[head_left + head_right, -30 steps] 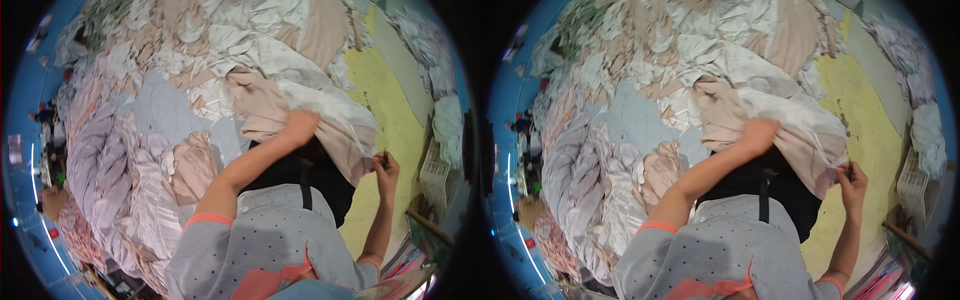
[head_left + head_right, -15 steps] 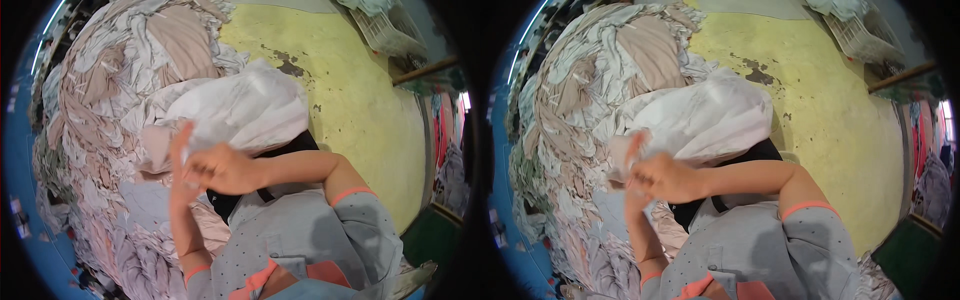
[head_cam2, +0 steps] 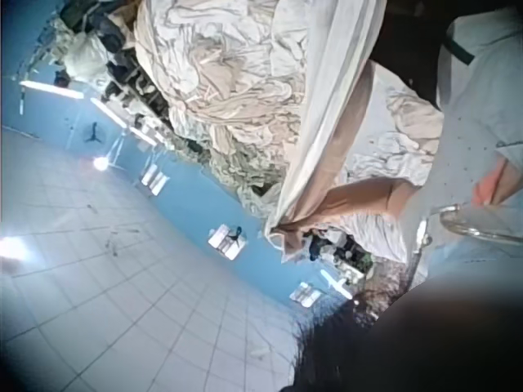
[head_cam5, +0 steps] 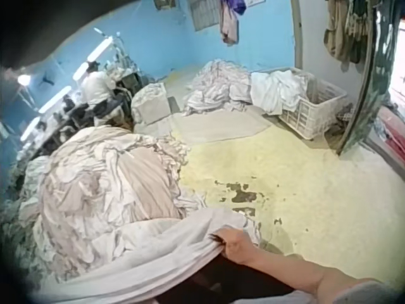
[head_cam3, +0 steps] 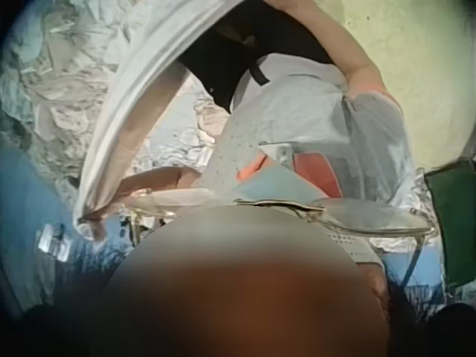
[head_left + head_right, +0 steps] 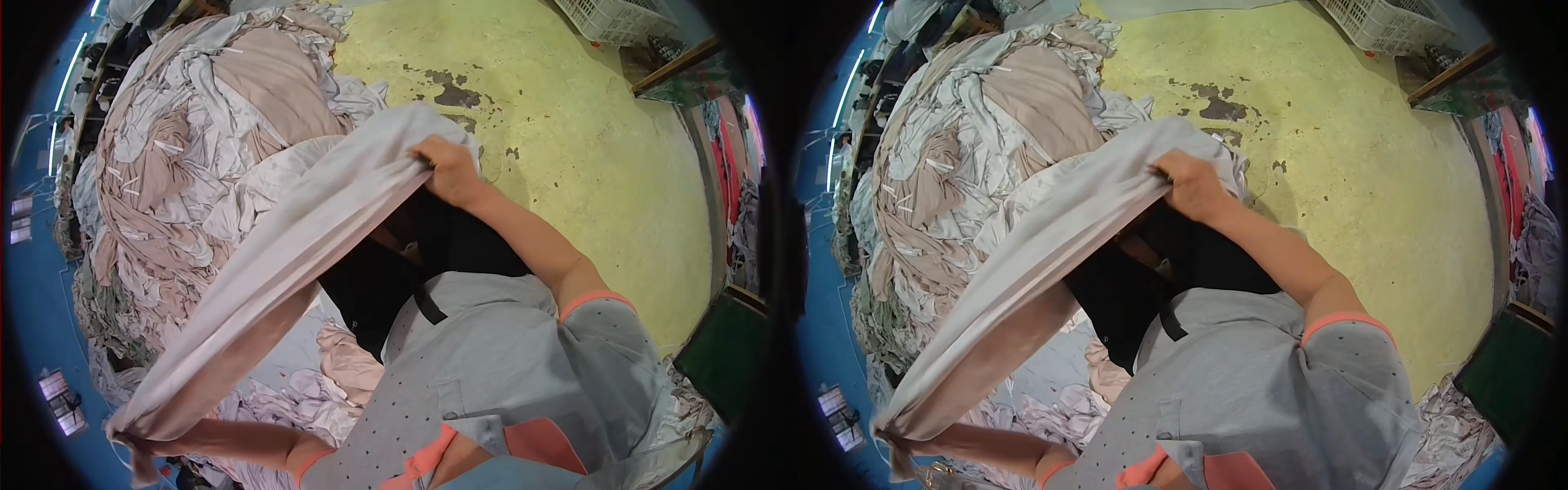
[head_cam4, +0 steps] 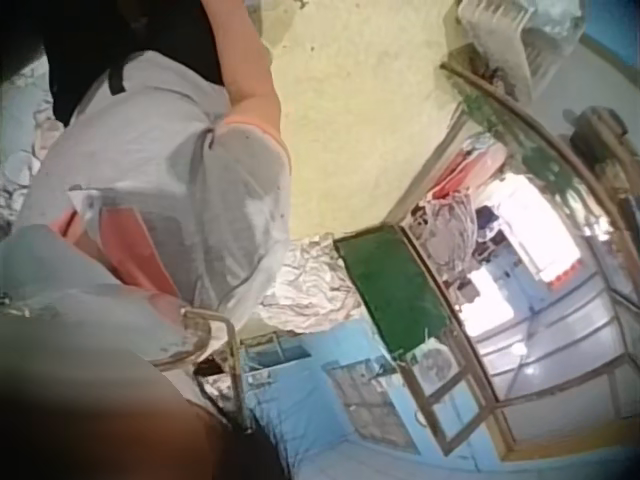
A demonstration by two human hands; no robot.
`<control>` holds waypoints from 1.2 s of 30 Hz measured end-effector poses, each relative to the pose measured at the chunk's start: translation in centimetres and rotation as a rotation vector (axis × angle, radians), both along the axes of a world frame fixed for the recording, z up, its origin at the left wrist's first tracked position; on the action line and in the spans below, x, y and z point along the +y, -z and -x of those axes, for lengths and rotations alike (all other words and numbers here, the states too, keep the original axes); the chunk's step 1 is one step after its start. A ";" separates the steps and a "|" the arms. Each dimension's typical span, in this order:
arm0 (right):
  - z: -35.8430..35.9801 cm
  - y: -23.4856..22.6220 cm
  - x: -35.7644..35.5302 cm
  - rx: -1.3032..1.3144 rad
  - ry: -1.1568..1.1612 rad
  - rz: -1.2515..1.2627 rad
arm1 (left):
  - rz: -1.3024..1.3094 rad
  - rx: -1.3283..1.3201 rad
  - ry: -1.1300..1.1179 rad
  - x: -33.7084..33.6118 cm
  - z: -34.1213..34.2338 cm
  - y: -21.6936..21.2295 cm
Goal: Inspecting white fabric pillow shells and removing debris using tweezers.
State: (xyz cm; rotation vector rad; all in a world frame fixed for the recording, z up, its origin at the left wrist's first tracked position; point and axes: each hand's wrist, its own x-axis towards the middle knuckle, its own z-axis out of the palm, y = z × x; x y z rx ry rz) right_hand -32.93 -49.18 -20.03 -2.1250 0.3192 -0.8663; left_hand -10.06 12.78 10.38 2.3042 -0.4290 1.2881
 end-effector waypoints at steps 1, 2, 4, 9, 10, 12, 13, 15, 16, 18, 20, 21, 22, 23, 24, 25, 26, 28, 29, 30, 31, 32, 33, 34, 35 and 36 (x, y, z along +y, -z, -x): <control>0.8 -1.4 -0.6 -0.005 0.131 0.000 | -0.161 0.022 -0.115 -1.4 -1.4 -0.2; 0.2 -1.6 -0.7 -0.057 0.153 0.028 | -0.171 0.009 -0.146 4.3 -1.4 -0.6; -0.3 -2.0 -1.6 -0.116 0.174 0.044 | -0.049 0.188 -0.262 11.7 -2.7 -0.7; -0.2 -6.5 -0.8 -0.239 0.067 0.094 | 0.291 0.669 -0.447 5.4 -1.9 10.0; -0.3 -7.1 0.7 -0.234 -0.021 0.052 | 0.117 0.720 -0.202 -5.1 -1.9 13.7; -0.7 -9.1 4.1 -0.202 -0.227 -0.031 | -0.185 0.816 0.682 -26.0 8.7 16.8; -0.7 -10.1 5.4 -0.161 -0.324 -0.045 | -0.225 0.931 0.853 -32.7 12.6 17.2; -1.4 -11.0 7.9 -0.257 -0.364 -0.006 | -0.082 0.872 0.995 -39.2 15.6 19.9; -1.1 -11.0 8.9 -0.182 -0.375 0.026 | 0.066 0.702 0.935 -40.4 15.5 21.3; -0.6 -10.4 7.7 -0.190 -0.231 0.062 | 0.132 0.747 0.853 -38.7 14.0 21.5; -0.7 -8.4 5.0 -0.163 0.005 0.105 | 0.389 0.741 0.738 -36.0 12.7 20.3; -0.8 -7.4 3.4 -0.156 0.076 0.095 | 0.576 0.688 0.704 -34.2 12.6 19.0; -1.0 -5.4 2.0 -0.119 0.175 0.122 | 0.640 0.670 0.651 -32.8 12.9 16.8; -1.0 -4.7 0.6 -0.121 0.206 0.127 | 0.608 0.624 0.666 -29.7 12.6 15.7; -0.8 -4.7 -0.2 -0.095 0.187 0.086 | 0.859 0.569 0.658 -26.4 12.1 14.9; -0.8 -3.8 -1.1 -0.117 0.189 0.093 | 1.109 0.499 0.641 -23.2 11.7 14.0; -0.2 -3.1 -1.5 -0.028 0.186 0.091 | 1.106 0.442 0.518 -20.8 11.5 13.1; 0.3 -2.6 -2.0 0.052 0.168 0.075 | 1.088 0.371 0.384 -13.0 10.6 12.4; 0.5 -2.7 -1.6 0.086 0.074 -0.014 | 1.079 0.372 0.365 -8.3 10.5 13.5; 0.4 -2.8 -1.0 0.118 -0.034 -0.104 | 1.070 0.364 0.336 -2.1 8.7 13.5; 0.4 -2.6 -1.0 0.131 -0.039 -0.101 | 1.290 0.344 0.142 -6.7 9.5 13.7; 0.4 -2.6 -0.9 0.038 -0.078 -0.076 | 1.285 0.340 0.130 -6.7 9.6 14.3; 0.4 -2.5 -0.8 -0.057 -0.116 -0.054 | 1.156 0.404 -0.009 -5.7 9.5 15.8; 0.7 -1.9 -1.3 0.025 -0.152 -0.334 | 1.027 0.465 -0.140 -4.5 9.0 17.8; 0.7 -0.9 -2.0 0.019 -0.153 -0.338 | 0.895 0.521 -0.262 -3.3 8.0 19.8; 0.8 0.5 -2.9 0.109 -0.167 -0.482 | 0.762 0.576 -0.378 -2.8 6.8 21.5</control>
